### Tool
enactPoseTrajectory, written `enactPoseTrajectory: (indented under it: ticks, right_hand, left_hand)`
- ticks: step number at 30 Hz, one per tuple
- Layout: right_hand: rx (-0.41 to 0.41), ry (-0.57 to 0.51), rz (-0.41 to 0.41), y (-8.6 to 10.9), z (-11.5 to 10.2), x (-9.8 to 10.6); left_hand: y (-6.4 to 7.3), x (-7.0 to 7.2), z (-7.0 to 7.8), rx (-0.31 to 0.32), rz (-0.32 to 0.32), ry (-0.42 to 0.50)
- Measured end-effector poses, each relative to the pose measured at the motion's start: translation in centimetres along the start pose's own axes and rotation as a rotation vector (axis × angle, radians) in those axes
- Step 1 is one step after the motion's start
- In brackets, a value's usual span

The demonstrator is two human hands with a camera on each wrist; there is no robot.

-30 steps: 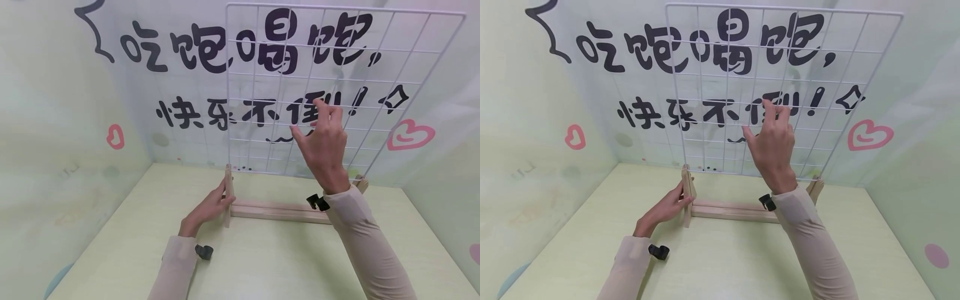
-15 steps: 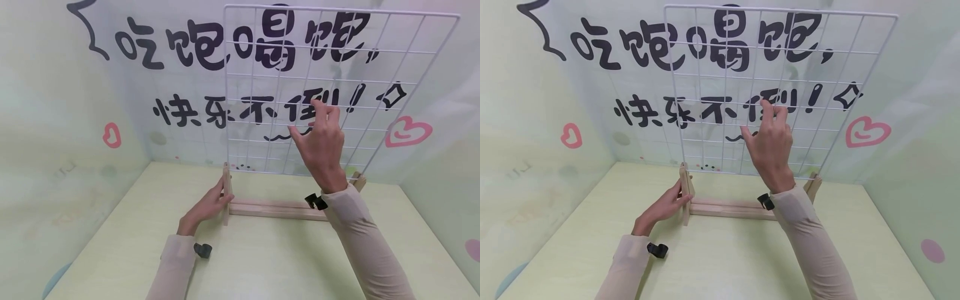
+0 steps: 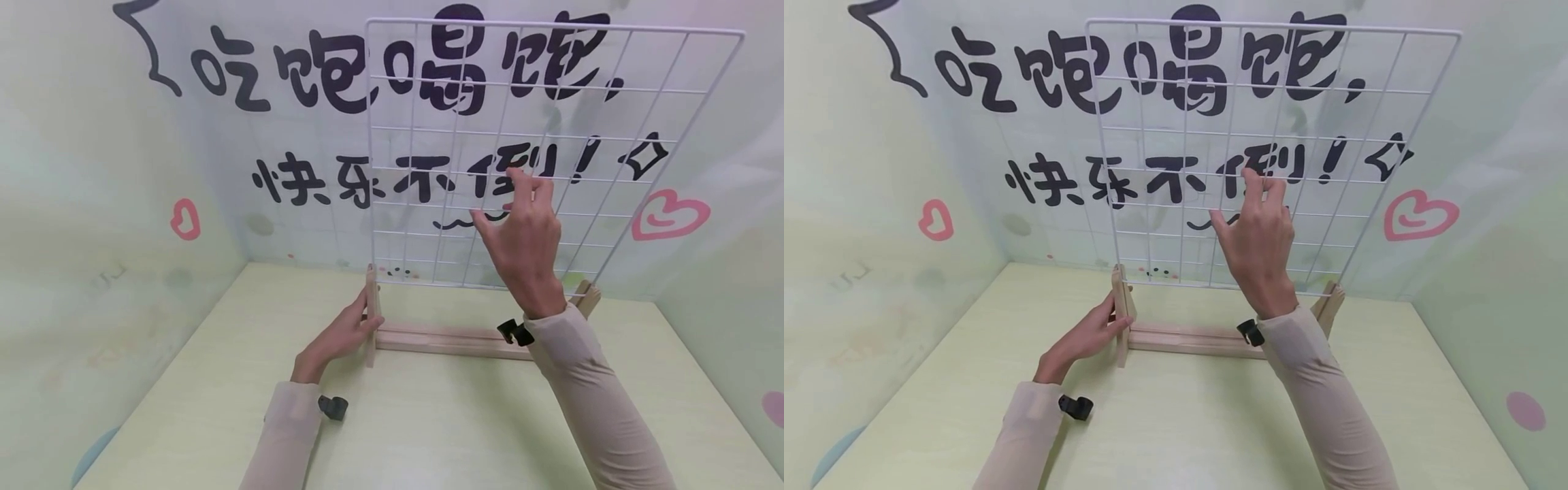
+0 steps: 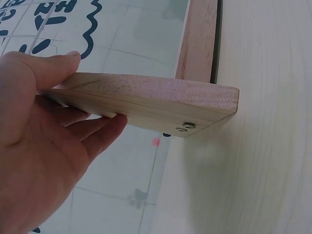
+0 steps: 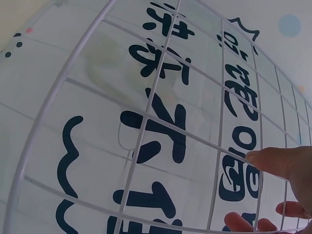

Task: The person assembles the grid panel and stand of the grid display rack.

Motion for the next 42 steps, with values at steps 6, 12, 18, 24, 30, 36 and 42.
enactPoseTrajectory:
  ticks: [6, 12, 18, 24, 30, 36, 42]
  right_hand:
    - [0.004, -0.002, 0.0, 0.3, 0.2, -0.1]
    - [0.003, 0.003, -0.006, 0.6, 0.4, -0.2]
    - [0.005, -0.004, -0.004, 0.8, 0.5, -0.3]
    - [0.004, -0.007, -0.005, 1.0, 0.6, -0.4]
    - [-0.001, -0.008, -0.005, 1.2, 0.8, -0.5]
    - [-0.002, -0.007, -0.009, 1.4, 0.9, -0.6]
    - [0.0, -0.014, -0.008, 1.5, 0.9, -0.7]
  left_hand:
    - [-0.1, 0.0, 0.1, -0.005, -0.001, -0.006]
    - [-0.1, -0.1, 0.1, -0.013, -0.01, -0.007]
    - [-0.1, -0.1, 0.2, -0.01, -0.012, -0.011]
    - [-0.2, -0.1, 0.2, -0.013, -0.007, -0.023]
    - [-0.3, -0.1, 0.2, -0.015, -0.01, -0.019]
    - [-0.3, -0.2, 0.2, -0.022, -0.008, -0.006]
    - [0.0, 0.9, 1.0, -0.025, 0.029, -0.064]
Point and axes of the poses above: each hand's wrist, its own y-axis away from the middle knuckle, its own x-axis out of the back of the hand, z = x × y, the point moved 10 cm from there along -y, towards the middle knuckle, and after that the axes turned 11 degrees about -y, right-handed, at the moved point
